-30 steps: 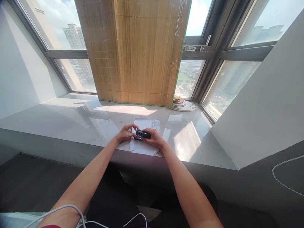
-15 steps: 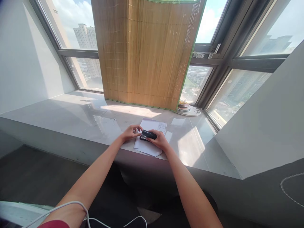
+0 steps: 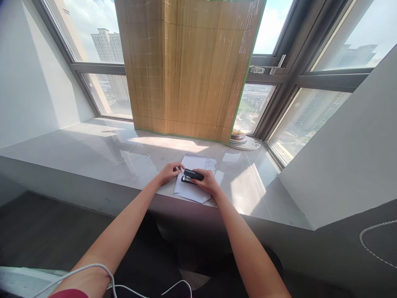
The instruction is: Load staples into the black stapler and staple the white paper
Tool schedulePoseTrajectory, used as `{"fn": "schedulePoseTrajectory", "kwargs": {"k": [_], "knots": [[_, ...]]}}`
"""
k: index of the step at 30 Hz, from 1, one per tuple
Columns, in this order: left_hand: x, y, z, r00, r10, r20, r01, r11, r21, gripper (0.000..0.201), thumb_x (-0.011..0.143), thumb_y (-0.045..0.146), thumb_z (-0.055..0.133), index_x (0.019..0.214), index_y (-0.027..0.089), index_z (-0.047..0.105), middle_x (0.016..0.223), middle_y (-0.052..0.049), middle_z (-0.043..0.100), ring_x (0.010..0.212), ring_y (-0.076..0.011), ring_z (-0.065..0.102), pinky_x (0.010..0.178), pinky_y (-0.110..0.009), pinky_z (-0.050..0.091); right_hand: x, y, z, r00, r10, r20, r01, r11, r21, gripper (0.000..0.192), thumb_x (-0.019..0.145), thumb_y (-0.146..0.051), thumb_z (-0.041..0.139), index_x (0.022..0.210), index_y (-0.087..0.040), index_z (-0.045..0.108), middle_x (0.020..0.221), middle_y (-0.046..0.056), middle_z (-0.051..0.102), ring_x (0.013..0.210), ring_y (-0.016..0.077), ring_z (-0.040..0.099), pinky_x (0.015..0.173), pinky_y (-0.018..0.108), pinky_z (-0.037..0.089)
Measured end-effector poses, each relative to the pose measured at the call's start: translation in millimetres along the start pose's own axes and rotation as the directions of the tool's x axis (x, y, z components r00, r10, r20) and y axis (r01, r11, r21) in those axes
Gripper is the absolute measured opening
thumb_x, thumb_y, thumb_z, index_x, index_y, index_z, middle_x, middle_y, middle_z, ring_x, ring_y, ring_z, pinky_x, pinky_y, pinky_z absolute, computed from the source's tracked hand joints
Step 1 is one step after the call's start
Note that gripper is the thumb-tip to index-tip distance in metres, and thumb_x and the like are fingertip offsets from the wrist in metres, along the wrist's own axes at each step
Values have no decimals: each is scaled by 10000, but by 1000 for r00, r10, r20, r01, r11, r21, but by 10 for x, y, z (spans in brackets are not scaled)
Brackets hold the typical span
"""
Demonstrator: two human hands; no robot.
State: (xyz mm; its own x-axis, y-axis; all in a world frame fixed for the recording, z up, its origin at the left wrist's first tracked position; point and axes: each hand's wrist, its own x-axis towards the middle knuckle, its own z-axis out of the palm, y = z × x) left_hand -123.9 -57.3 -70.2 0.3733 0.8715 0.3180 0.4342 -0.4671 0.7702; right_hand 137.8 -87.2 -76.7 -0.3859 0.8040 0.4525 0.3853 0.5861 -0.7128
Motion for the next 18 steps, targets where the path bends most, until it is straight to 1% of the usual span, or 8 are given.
{"fn": "schedulePoseTrajectory", "kwargs": {"k": [2, 6, 10, 12, 15, 18], "knots": [[-4, 5, 0, 1000, -1, -4, 1, 1000, 7, 262, 821, 223, 583, 978, 185, 789, 931, -44, 734, 794, -174, 613, 752, -294, 485, -3, -6, -6, 1000, -4, 4, 4, 1000, 25, 417, 840, -486, 798, 1184, -251, 783, 1099, 69, 808, 994, 297, 752, 924, 426, 574], [-18, 31, 2, 1000, -20, 18, 20, 1000, 14, 223, 816, 201, 577, 892, 177, 785, 859, -44, 741, 750, -174, 615, 723, -297, 487, 11, -21, -18, 1000, -9, 23, 8, 999, 49, 389, 927, -481, 711, 1248, -271, 770, 1201, 71, 785, 1098, 300, 732, 1006, 445, 545], [-12, 34, 13, 1000, -1, 27, 1, 1000, 20, 208, 798, 163, 563, 820, 180, 768, 832, -36, 746, 771, -175, 625, 762, -301, 490, 42, -17, -25, 1000, 9, 12, -9, 1000, 2, 359, 1015, -495, 573, 1192, -273, 792, 1141, 69, 796, 1054, 276, 725, 965, 421, 542], [-2, 24, 16, 1000, -1, 27, 1, 1000, 20, 206, 789, 154, 562, 810, 180, 765, 806, -28, 737, 749, -167, 614, 749, -294, 483, 50, -17, -27, 999, 34, 16, -33, 999, -29, 343, 990, -502, 614, 1152, -263, 800, 1087, 67, 802, 1001, 268, 727, 920, 398, 545], [7, 15, 12, 999, -4, 34, 3, 1000, 25, 200, 779, 152, 563, 792, 177, 761, 767, -16, 715, 702, -151, 582, 706, -279, 460, 49, -34, -37, 997, 51, 55, -48, 998, -47, 336, 880, -484, 765, 1120, -251, 797, 1028, 54, 804, 934, 257, 730, 866, 365, 544], [3, 27, 6, 999, -14, 42, 12, 999, 40, 194, 777, 166, 567, 777, 175, 761, 721, -6, 684, 655, -138, 534, 659, -271, 429, 49, -48, -52, 994, 34, 102, -35, 999, 9, 348, 859, -476, 784, 1119, -246, 794, 1031, 45, 804, 946, 252, 735, 859, 350, 541]]}}
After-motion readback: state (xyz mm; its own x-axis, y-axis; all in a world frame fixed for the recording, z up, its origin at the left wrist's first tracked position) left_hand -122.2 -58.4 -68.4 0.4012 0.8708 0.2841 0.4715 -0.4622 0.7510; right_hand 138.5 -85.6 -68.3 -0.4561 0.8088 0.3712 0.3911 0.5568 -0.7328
